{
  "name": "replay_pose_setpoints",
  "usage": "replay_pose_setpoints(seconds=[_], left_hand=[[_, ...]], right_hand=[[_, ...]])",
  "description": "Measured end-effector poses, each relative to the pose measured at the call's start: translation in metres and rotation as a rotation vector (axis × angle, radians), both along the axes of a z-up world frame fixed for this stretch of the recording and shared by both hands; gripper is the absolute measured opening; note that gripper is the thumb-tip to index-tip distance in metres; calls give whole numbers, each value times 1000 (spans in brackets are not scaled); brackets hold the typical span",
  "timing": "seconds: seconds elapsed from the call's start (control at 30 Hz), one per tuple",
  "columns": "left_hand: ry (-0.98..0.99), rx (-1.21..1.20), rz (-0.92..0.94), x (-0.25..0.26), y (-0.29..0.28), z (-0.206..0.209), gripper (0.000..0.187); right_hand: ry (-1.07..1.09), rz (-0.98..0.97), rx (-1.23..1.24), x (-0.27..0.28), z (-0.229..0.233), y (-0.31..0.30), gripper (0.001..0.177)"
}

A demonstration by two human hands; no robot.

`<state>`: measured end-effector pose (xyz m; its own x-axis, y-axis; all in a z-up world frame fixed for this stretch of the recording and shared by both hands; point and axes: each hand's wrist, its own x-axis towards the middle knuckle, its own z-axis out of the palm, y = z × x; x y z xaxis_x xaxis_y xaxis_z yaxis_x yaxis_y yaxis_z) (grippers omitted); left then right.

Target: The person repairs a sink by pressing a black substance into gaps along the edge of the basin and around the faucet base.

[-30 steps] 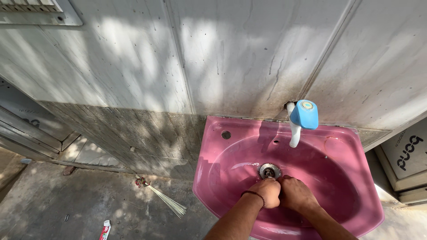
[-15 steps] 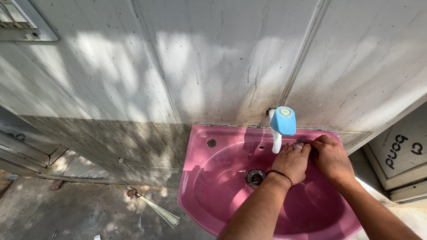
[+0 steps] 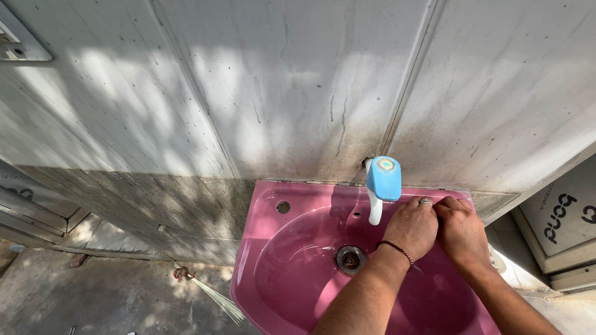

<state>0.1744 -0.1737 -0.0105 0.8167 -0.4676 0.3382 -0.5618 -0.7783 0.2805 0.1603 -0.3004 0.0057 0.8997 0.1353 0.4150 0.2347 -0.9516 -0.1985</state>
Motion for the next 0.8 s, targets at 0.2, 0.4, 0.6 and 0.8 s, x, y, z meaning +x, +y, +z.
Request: replay_pose_setpoints(seconds=[0.2,0.4,0.6,0.8], left_hand=[[9,77,-26,23,-5,2,20],[68,-54,68,26,-14,-3,18],[29,54,-57,37,-14,-12,16],[-28,23,-29,49,-19,-29,17]], right_hand=[[-55,33,2,7,-6,-11,24],[-24,-68,95,-8,-14,-8,23],[23,-69,78,-9,-2,-3,28],[24,-159,48,-7,-12,1,26]])
